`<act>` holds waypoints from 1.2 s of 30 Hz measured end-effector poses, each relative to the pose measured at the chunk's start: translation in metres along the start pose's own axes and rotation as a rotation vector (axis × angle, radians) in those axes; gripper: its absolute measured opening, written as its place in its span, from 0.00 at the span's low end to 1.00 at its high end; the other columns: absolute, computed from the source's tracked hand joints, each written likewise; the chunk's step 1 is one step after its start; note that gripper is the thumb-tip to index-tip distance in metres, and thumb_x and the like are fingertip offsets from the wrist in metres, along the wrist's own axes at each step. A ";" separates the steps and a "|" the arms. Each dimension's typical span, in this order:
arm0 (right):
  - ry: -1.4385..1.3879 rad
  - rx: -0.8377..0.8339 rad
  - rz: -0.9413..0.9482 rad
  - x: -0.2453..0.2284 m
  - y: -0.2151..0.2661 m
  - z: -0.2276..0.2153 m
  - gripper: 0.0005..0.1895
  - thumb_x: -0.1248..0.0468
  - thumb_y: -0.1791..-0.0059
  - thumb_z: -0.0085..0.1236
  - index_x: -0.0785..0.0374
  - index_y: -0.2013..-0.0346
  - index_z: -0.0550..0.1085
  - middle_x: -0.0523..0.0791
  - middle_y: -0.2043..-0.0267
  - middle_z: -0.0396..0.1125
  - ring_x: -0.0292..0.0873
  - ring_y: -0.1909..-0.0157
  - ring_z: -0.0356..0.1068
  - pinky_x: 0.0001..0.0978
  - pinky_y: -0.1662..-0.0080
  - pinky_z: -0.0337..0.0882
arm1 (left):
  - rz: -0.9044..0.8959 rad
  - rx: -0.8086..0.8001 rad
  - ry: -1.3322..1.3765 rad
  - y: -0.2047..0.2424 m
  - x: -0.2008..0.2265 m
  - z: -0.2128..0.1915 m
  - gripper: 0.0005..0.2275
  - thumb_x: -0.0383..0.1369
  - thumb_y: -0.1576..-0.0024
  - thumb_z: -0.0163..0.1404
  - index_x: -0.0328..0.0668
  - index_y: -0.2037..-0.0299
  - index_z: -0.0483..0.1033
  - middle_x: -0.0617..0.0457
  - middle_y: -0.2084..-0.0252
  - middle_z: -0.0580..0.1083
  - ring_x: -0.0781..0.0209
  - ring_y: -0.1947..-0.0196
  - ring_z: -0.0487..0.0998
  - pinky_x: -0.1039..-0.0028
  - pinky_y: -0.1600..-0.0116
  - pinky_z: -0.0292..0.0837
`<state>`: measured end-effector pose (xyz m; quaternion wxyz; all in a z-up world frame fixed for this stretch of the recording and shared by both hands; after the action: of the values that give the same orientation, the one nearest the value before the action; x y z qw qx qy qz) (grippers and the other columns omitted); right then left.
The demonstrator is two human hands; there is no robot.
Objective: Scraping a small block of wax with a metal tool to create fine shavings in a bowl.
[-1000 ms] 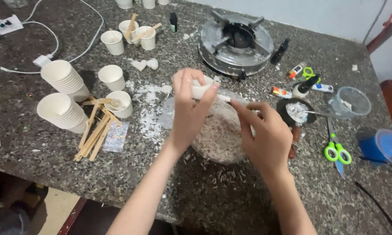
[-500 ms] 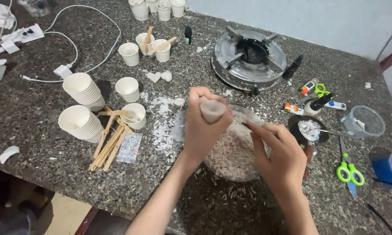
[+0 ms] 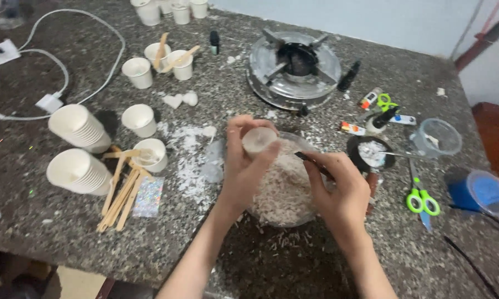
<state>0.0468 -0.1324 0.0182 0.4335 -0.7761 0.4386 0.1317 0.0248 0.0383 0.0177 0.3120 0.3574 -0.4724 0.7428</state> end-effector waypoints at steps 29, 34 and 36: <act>-0.448 -0.060 -0.081 0.002 0.008 0.012 0.17 0.65 0.46 0.60 0.60 0.43 0.75 0.42 0.63 0.72 0.30 0.74 0.58 0.21 0.72 0.57 | -0.290 -0.070 -0.093 0.016 -0.004 0.016 0.13 0.39 0.34 0.34 0.44 0.44 0.63 0.50 0.50 0.66 0.62 0.54 0.67 0.73 0.48 0.65; -0.360 -0.044 -0.090 -0.002 0.008 0.006 0.17 0.65 0.49 0.63 0.60 0.44 0.77 0.45 0.60 0.76 0.36 0.64 0.73 0.25 0.49 0.69 | -0.283 -0.094 -0.062 0.018 -0.003 0.018 0.13 0.38 0.35 0.36 0.44 0.44 0.61 0.50 0.48 0.65 0.62 0.52 0.67 0.72 0.46 0.67; -0.425 -0.065 -0.027 -0.005 0.006 0.004 0.14 0.69 0.49 0.62 0.62 0.48 0.78 0.46 0.59 0.74 0.34 0.70 0.66 0.22 0.69 0.63 | -0.269 -0.105 -0.058 0.017 0.000 0.019 0.12 0.37 0.35 0.35 0.43 0.45 0.61 0.49 0.47 0.66 0.60 0.49 0.68 0.71 0.42 0.66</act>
<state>0.0397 -0.1282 0.0152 0.4926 -0.7504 0.3223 0.3006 0.0159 0.0147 0.0149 0.4132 0.4218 -0.4672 0.6580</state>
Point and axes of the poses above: each hand's wrist, its own y-axis away from the middle knuckle, its own z-axis out of the palm, x = y × z, the point moved 3 cm from there along -y, towards the middle knuckle
